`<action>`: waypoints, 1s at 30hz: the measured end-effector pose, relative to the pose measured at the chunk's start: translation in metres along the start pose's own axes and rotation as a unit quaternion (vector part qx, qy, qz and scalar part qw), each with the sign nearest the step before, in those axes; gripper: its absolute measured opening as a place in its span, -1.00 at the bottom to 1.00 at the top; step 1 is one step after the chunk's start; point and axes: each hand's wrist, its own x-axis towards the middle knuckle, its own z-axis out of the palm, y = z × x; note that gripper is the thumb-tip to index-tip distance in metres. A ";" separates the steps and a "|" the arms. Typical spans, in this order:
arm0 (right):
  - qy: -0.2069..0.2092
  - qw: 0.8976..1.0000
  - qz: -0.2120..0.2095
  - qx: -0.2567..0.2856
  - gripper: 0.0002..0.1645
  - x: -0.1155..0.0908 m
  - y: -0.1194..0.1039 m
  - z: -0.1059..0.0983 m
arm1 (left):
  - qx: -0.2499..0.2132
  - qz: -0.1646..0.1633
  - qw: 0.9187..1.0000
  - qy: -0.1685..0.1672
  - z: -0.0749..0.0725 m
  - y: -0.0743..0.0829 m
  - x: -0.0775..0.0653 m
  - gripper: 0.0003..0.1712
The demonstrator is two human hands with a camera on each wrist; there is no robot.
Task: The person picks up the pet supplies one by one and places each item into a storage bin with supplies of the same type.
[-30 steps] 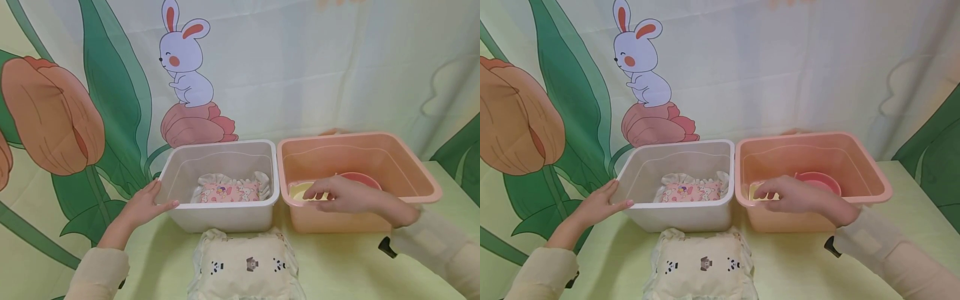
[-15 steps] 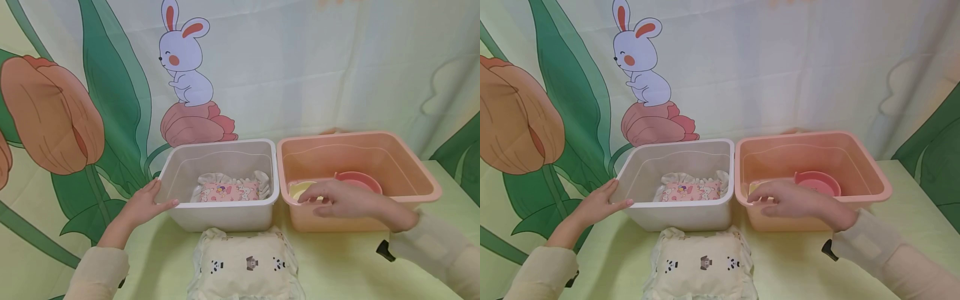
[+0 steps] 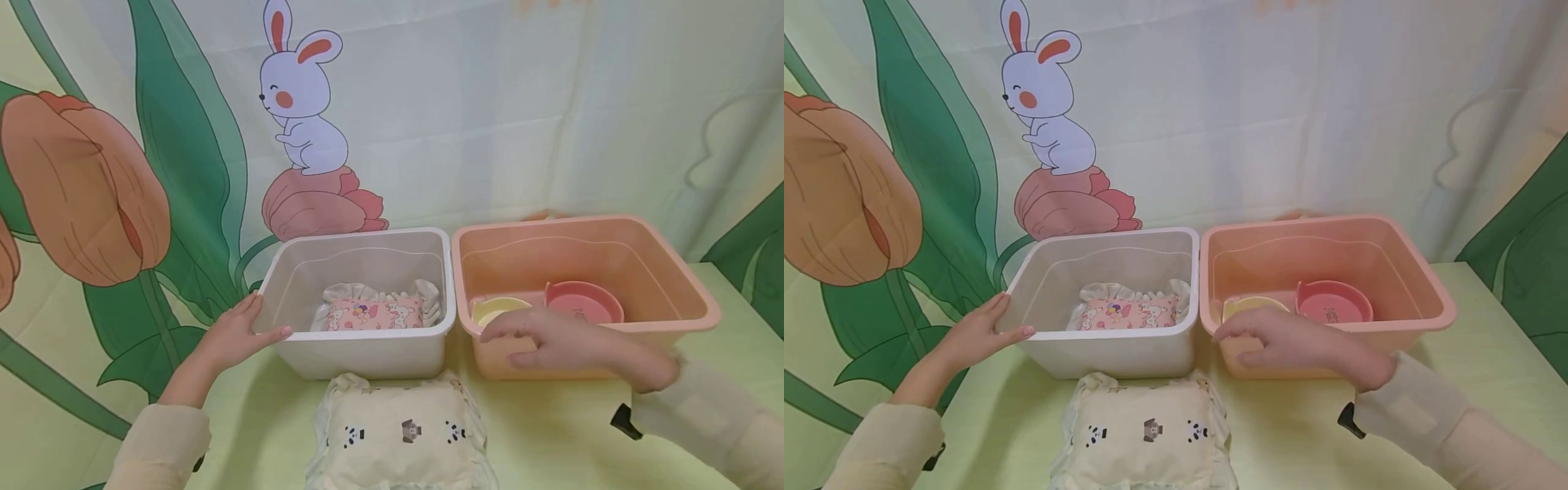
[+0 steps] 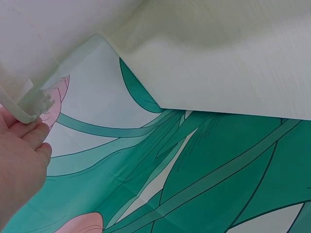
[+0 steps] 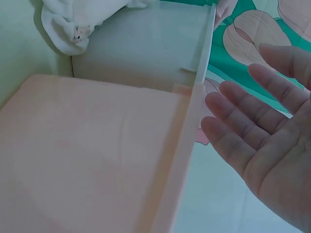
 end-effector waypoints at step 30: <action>-0.007 0.994 -0.096 -0.053 -0.51 0.006 0.002 0.033 | 0.004 0.003 1.000 -0.001 0.001 -0.002 0.001 0.10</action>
